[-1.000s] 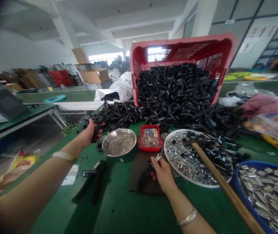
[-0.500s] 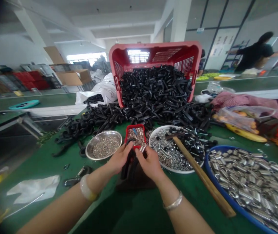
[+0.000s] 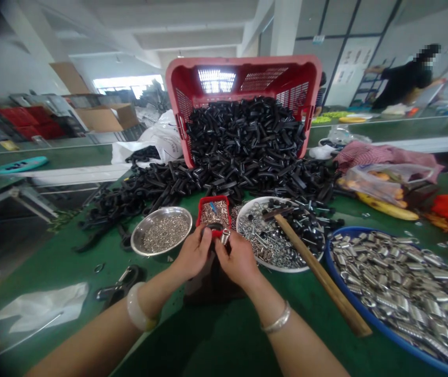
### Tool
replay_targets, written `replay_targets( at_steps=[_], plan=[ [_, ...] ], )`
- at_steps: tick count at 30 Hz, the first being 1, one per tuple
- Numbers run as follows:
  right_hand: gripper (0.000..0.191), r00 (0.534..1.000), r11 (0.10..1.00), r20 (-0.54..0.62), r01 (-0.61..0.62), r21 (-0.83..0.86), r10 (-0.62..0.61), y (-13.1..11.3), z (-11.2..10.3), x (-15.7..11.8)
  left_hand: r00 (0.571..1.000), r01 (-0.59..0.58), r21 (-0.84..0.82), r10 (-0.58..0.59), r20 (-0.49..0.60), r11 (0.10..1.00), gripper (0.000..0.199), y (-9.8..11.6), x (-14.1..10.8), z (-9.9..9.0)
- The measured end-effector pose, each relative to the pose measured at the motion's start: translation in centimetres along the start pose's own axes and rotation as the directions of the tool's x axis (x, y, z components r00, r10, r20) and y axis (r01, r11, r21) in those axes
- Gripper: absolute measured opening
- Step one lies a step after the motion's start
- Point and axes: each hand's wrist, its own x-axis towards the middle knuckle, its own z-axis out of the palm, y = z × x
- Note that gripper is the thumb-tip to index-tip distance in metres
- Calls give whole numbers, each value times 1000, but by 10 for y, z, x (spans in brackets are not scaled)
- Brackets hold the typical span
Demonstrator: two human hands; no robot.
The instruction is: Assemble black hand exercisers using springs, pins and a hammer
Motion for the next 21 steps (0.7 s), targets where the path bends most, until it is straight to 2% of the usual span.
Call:
replay_targets(
  at_steps=[2, 5, 7, 9, 11, 13, 17, 21],
  plan=[
    [20, 996, 999, 79, 43, -29, -40, 1, -1, 1, 994, 91, -77, -86, 69, 993, 45, -2, -1, 0],
    [23, 980, 995, 196, 44, -86, -26, 0, -2, 1, 966, 231, -180, -203, 159, 956, 48, -5, -2, 1],
    [25, 976, 997, 219, 26, -78, -9, -1, -3, 0, 979, 189, -207, -169, 110, 960, 47, -5, -1, 3],
    [24, 987, 1000, 164, 4, -27, 0, -3, -3, -1, 993, 115, -222, -113, 23, 968, 45, -2, 0, 3],
    [22, 995, 1000, 102, -10, 21, 8, -3, -3, -3, 996, 81, -235, -86, -11, 969, 44, 2, 1, 3],
    [21, 997, 999, 81, -19, 39, 16, -2, -3, -5, 997, 73, -226, -71, 14, 971, 42, 3, 1, 1],
    [24, 989, 1000, 148, 1, 6, -2, -2, -1, -7, 994, 79, -169, -66, 82, 982, 39, 1, -2, -4],
    [28, 978, 998, 209, 14, -66, 0, -8, -2, -6, 997, 40, -178, -27, 73, 983, 37, -2, -6, -9]
  ],
)
